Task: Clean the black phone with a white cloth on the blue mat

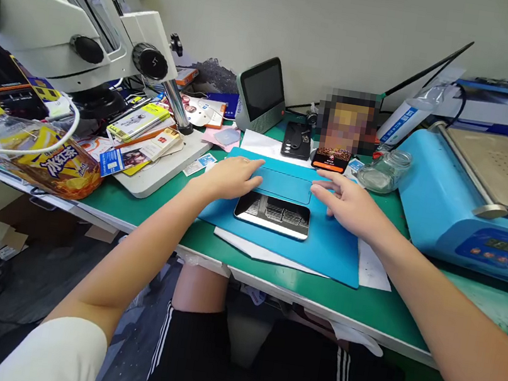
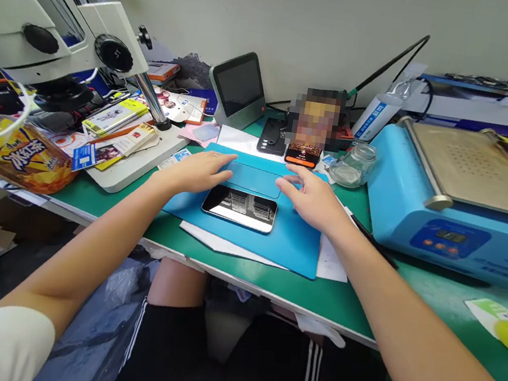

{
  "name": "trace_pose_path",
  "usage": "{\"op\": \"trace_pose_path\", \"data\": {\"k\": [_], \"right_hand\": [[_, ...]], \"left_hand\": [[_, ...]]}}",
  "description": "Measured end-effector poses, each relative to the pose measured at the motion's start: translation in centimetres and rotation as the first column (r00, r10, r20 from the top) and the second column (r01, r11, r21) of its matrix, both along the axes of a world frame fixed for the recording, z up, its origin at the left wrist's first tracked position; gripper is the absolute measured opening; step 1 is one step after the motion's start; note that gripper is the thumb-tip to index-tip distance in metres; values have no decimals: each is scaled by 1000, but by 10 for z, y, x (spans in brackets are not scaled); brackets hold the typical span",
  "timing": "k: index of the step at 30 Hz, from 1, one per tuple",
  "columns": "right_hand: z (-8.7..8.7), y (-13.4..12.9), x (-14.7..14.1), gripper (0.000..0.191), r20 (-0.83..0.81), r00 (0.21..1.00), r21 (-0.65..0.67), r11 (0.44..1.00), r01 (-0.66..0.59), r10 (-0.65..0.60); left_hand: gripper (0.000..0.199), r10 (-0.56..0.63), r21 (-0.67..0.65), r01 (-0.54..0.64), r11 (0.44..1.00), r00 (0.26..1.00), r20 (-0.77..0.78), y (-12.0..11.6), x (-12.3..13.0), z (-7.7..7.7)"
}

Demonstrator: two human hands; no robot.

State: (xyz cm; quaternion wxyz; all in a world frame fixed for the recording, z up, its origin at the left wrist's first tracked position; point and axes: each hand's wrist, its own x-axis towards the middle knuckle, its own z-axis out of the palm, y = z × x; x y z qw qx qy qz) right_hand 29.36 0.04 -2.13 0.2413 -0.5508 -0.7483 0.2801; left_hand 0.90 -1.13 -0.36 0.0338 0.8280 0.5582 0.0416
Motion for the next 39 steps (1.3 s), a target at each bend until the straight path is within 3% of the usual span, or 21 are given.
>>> {"op": "trace_pose_path", "data": {"k": [3, 11, 17, 22, 31, 39], "right_hand": [[-2, 1, 1, 64, 16, 1000, -35, 999, -6, 6], [-9, 4, -1, 75, 285, 947, 118, 975, -190, 150], [-8, 10, 1, 75, 275, 941, 117, 965, -236, 197], [-3, 16, 0, 82, 278, 936, 41, 971, -234, 214], [2, 15, 0, 73, 327, 919, 6, 972, -236, 221], [-4, 11, 1, 54, 214, 950, 178, 947, -267, 227]], "left_hand": [[54, -28, -10, 28, 1000, 1000, -3, 4, 5, -3], [57, -74, 22, 74, 997, 997, 20, 12, 7, -15], [51, -81, 64, 79, 995, 996, 26, 16, 13, -15], [38, -95, 77, 93, 993, 995, 10, 27, 21, -14], [28, -42, 55, 37, 998, 996, 83, 52, 35, -13], [30, -32, 0, 34, 999, 954, 297, 33, 27, 0]]}}
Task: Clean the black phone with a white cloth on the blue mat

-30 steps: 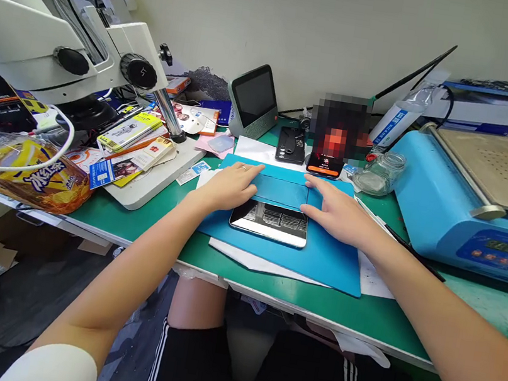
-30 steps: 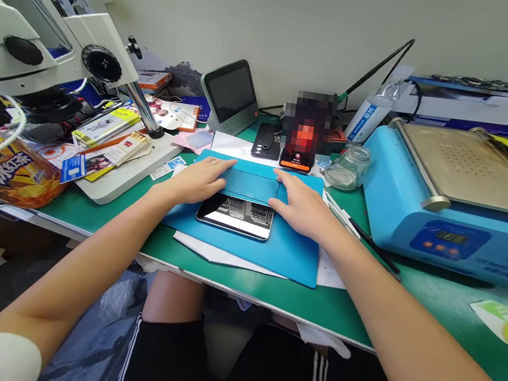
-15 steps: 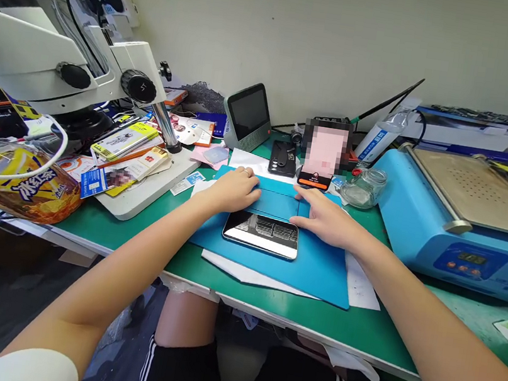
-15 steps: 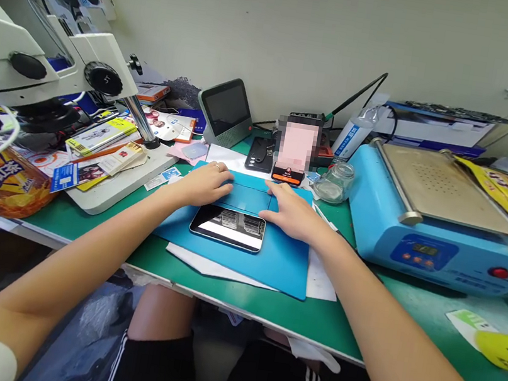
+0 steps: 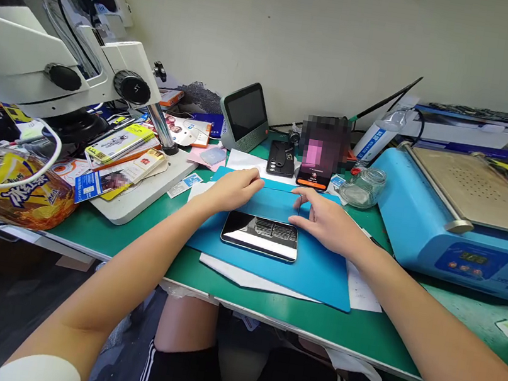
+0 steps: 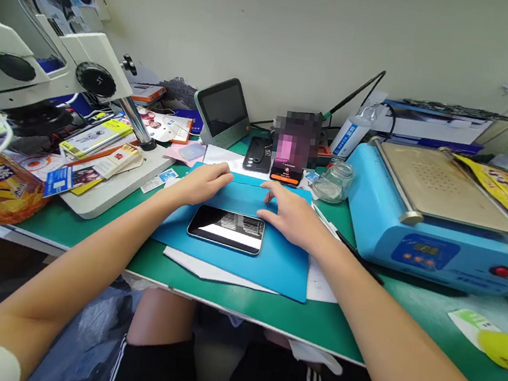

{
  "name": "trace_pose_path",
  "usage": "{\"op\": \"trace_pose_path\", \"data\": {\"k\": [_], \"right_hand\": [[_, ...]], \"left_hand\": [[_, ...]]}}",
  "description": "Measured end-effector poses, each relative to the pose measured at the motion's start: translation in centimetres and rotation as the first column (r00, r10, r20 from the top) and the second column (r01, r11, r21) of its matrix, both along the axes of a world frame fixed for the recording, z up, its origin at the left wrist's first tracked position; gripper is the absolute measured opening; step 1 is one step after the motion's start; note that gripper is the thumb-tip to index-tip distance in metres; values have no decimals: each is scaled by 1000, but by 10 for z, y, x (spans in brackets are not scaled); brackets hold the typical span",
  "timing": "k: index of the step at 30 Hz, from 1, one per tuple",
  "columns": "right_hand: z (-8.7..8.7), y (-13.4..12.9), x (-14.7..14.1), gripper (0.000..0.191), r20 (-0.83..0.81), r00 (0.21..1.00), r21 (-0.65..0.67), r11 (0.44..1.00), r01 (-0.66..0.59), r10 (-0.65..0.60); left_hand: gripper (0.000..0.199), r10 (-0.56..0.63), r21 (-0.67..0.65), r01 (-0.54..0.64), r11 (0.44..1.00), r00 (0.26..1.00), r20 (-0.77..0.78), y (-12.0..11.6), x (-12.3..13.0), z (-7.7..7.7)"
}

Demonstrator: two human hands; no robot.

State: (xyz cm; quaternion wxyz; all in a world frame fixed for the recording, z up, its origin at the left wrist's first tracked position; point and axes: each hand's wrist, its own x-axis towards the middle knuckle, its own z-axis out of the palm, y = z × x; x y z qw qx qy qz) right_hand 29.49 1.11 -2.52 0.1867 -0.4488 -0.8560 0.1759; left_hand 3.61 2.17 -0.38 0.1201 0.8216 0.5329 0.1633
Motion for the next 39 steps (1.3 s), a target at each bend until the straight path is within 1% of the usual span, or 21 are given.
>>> {"op": "trace_pose_path", "data": {"k": [3, 4, 5, 7, 9, 11, 14, 16, 19, 22, 25, 29, 33, 35, 39], "right_hand": [[6, -9, 0, 27, -92, 996, 98, 995, -4, 13], [8, -13, 0, 22, -111, 993, 138, 990, -28, 43], [11, -16, 0, 25, -124, 988, 171, 983, -65, 87], [16, -22, 0, 34, -147, 971, 193, 968, -159, 189], [17, -25, 1, 44, -175, 951, 191, 956, -223, 257], [17, -24, 3, 55, -196, 934, 167, 949, -268, 299], [15, -20, 6, 64, -190, 924, 109, 942, -317, 333], [15, -18, 7, 67, -140, 934, 42, 944, -327, 330], [17, -19, 9, 75, -18, 942, -110, 936, -334, 334], [18, -21, 9, 82, 48, 938, -197, 924, -328, 343], [19, -23, 9, 87, 80, 939, -238, 922, -307, 333], [19, -24, 7, 93, 111, 947, -299, 919, -256, 300], [18, -25, 7, 94, 109, 955, -319, 920, -228, 275], [18, -24, 7, 93, 107, 954, -316, 919, -234, 280], [17, -23, 8, 89, 97, 955, -316, 919, -236, 279]], "left_hand": [[35, -51, -32, 52, 998, 998, 48, -19, -8, 9], [38, -78, -47, 81, 996, 995, 58, -26, -10, 12], [41, -109, -60, 113, 992, 992, 66, -35, -13, 13], [44, -164, -59, 169, 984, 983, 79, -52, -18, 12], [43, -202, -26, 205, 978, 976, 81, -65, -22, 6], [44, -216, 5, 216, 976, 973, 81, -72, -25, -1], [50, -241, -13, 242, 970, 968, 77, -73, -28, -11], [48, -270, -30, 272, 962, 961, 65, -72, -29, -14], [45, -274, -14, 275, 961, 960, 64, -72, -31, -16], [44, -251, -5, 253, 968, 963, 104, -74, -32, -16], [45, -246, -14, 249, 968, 961, 126, -76, -34, -17], [59, -228, -24, 233, 972, 966, 123, -75, -35, -20], [64, -235, -34, 240, 970, 966, 111, -74, -36, -22], [64, -237, -35, 242, 970, 965, 112, -73, -38, -21], [58, -224, -43, 230, 972, 967, 126, -73, -41, -19]]}}
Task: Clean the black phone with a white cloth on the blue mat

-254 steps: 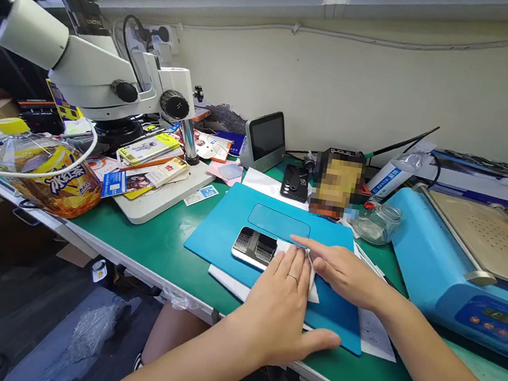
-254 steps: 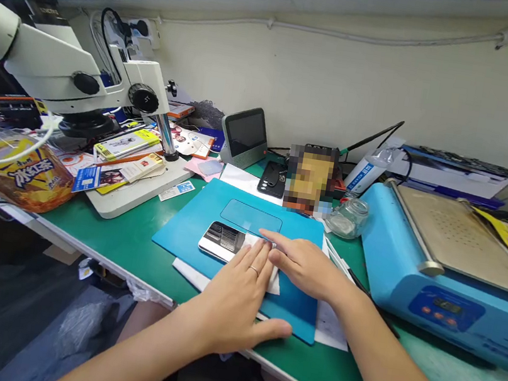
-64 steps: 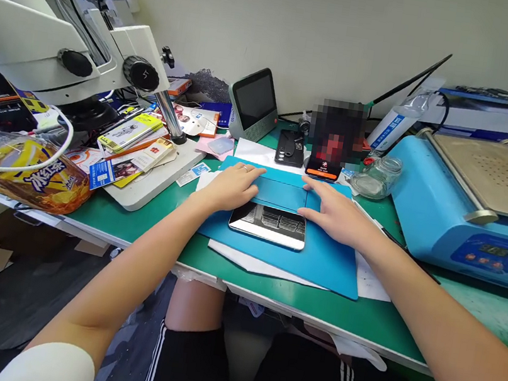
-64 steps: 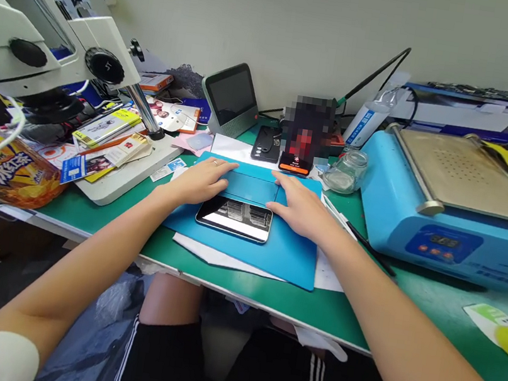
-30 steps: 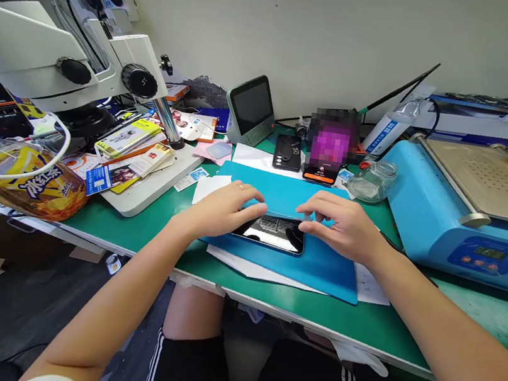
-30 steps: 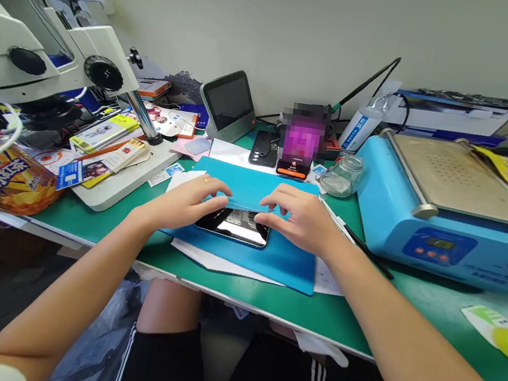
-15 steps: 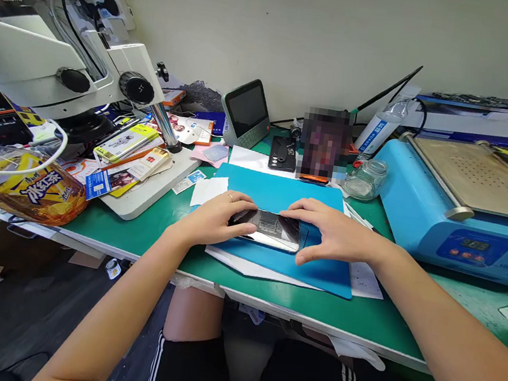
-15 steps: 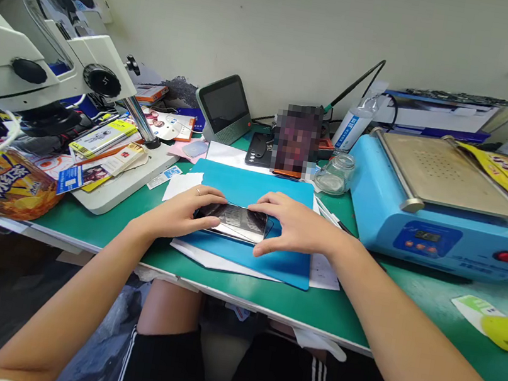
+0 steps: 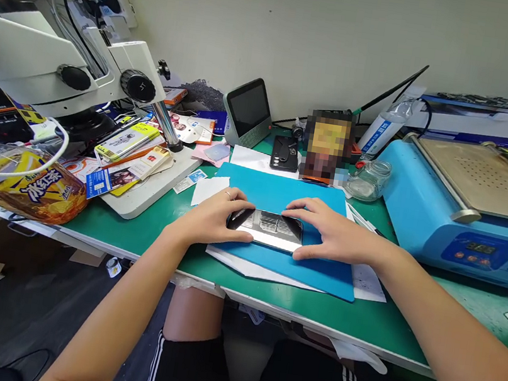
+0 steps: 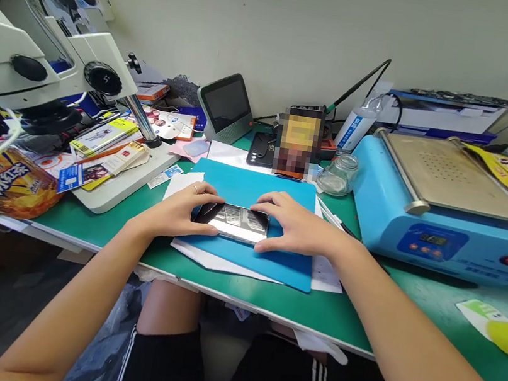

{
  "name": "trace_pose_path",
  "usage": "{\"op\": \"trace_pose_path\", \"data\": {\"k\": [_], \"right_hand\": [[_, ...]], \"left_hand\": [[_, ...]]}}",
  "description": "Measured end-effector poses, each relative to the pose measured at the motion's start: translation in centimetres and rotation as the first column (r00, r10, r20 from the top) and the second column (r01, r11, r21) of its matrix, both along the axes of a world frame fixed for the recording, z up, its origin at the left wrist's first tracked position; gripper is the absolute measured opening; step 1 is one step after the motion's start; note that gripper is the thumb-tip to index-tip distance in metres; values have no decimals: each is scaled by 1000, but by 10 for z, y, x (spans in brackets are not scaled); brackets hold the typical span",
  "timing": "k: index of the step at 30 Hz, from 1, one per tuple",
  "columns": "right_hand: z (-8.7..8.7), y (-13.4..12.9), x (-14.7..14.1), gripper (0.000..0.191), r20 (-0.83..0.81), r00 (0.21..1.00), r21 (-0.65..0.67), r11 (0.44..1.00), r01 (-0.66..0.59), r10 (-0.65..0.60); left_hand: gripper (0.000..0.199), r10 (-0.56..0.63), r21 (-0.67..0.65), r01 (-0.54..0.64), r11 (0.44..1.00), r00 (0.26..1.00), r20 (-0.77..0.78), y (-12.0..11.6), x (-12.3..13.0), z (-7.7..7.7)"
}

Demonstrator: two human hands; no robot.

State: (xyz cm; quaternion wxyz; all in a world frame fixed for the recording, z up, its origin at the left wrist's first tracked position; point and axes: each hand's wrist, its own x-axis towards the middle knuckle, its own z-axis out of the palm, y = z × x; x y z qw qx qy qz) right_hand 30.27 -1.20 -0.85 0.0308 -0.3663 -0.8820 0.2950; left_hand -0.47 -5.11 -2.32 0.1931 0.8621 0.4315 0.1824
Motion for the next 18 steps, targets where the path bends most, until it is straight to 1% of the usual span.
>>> {"op": "trace_pose_path", "data": {"k": [3, 14, 18], "right_hand": [[-1, 1, -1, 86, -10, 1000, 10, 1000, -3, 4], [-4, 2, -2, 83, -40, 999, 33, 999, 3, -1], [-5, 3, -2, 84, -22, 1000, 29, 1000, 3, -2]], "left_hand": [[57, 15, -9, -15, 1000, 1000, 3, 0, -2, 1], [54, 10, -26, -9, 1000, 1000, 25, -2, -2, 5], [54, 13, -24, -12, 1000, 1000, 18, -2, -1, 5]]}}
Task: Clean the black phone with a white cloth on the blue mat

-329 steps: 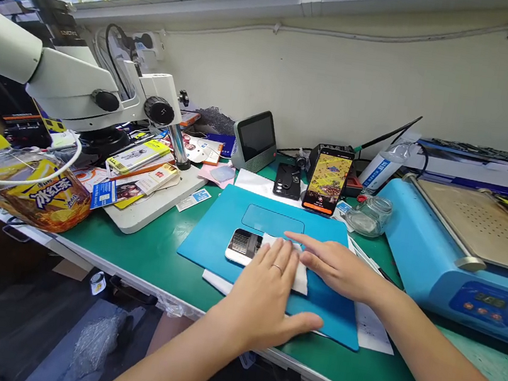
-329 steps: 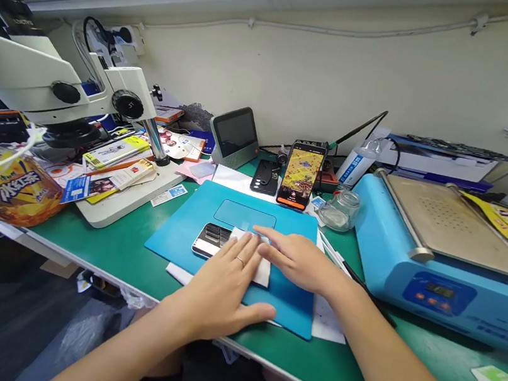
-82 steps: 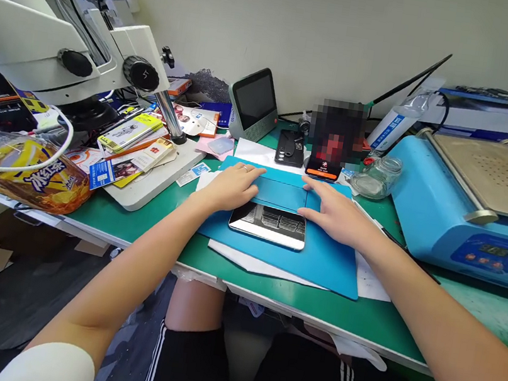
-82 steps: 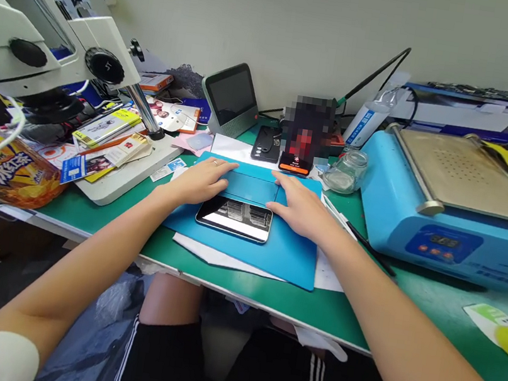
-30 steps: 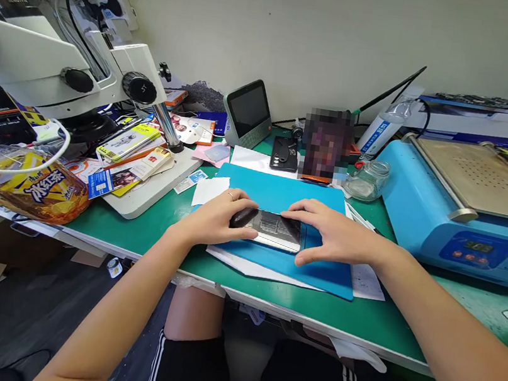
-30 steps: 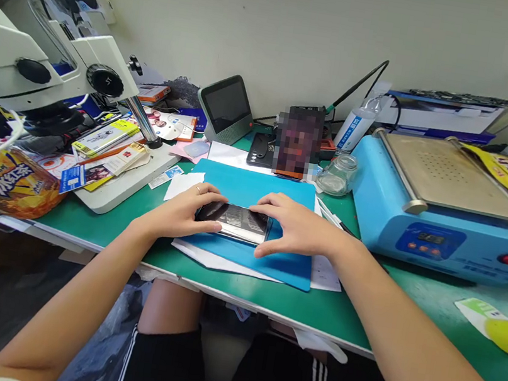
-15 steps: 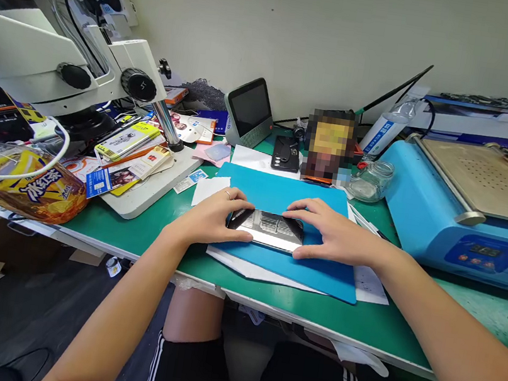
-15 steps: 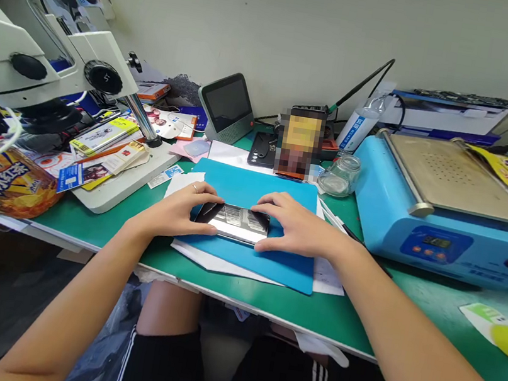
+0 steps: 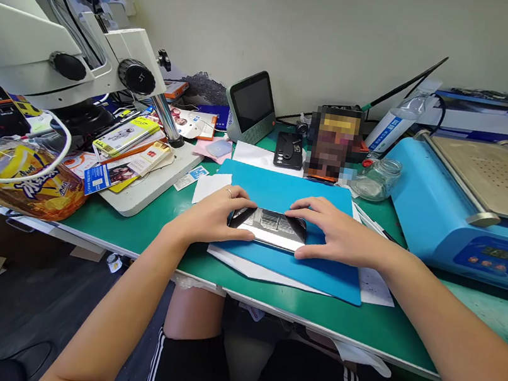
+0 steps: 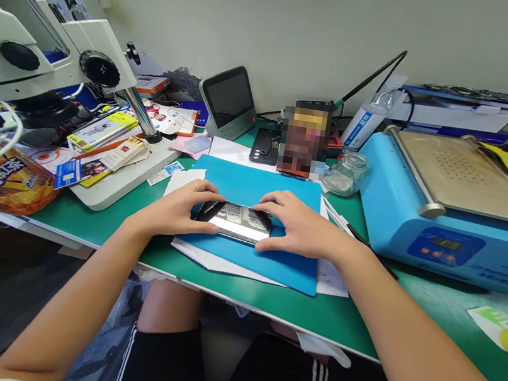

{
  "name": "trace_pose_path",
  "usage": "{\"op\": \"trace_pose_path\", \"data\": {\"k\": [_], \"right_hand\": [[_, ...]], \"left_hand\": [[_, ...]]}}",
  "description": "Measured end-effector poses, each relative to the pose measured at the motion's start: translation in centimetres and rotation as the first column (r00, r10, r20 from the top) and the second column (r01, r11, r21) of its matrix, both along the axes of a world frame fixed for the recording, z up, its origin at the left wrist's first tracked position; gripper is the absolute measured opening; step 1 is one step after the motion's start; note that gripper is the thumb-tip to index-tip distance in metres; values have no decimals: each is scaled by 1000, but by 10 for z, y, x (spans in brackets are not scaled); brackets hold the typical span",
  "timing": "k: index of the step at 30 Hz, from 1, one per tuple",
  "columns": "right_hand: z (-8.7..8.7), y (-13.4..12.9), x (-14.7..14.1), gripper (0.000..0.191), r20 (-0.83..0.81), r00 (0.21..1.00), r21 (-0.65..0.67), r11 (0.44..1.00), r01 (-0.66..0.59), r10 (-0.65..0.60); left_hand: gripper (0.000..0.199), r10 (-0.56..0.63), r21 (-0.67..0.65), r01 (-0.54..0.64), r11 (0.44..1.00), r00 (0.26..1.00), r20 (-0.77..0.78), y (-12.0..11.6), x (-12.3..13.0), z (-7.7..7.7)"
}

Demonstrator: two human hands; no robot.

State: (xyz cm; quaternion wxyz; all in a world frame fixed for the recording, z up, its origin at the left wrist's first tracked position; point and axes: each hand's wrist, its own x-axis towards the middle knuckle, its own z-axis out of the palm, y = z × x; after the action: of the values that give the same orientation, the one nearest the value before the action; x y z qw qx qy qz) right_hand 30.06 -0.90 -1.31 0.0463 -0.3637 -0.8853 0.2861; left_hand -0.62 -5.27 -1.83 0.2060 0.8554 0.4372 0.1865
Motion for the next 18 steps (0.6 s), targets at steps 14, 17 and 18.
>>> {"op": "trace_pose_path", "data": {"k": [14, 17, 18], "right_hand": [[3, -1, -1, 85, -3, 1000, -1, 1000, -10, 10], [2, -1, -1, 87, 3, 1000, 5, 1000, -11, 11], [2, -1, -1, 87, -2, 1000, 11, 1000, -11, 11]], "left_hand": [[61, 7, -25, -7, 1000, 1000, -3, 2, -2, -5], [62, 3, -19, -3, 1000, 1000, 4, 2, -2, -6], [62, 2, -16, -1, 1000, 1000, 6, 2, -2, -6]]}}
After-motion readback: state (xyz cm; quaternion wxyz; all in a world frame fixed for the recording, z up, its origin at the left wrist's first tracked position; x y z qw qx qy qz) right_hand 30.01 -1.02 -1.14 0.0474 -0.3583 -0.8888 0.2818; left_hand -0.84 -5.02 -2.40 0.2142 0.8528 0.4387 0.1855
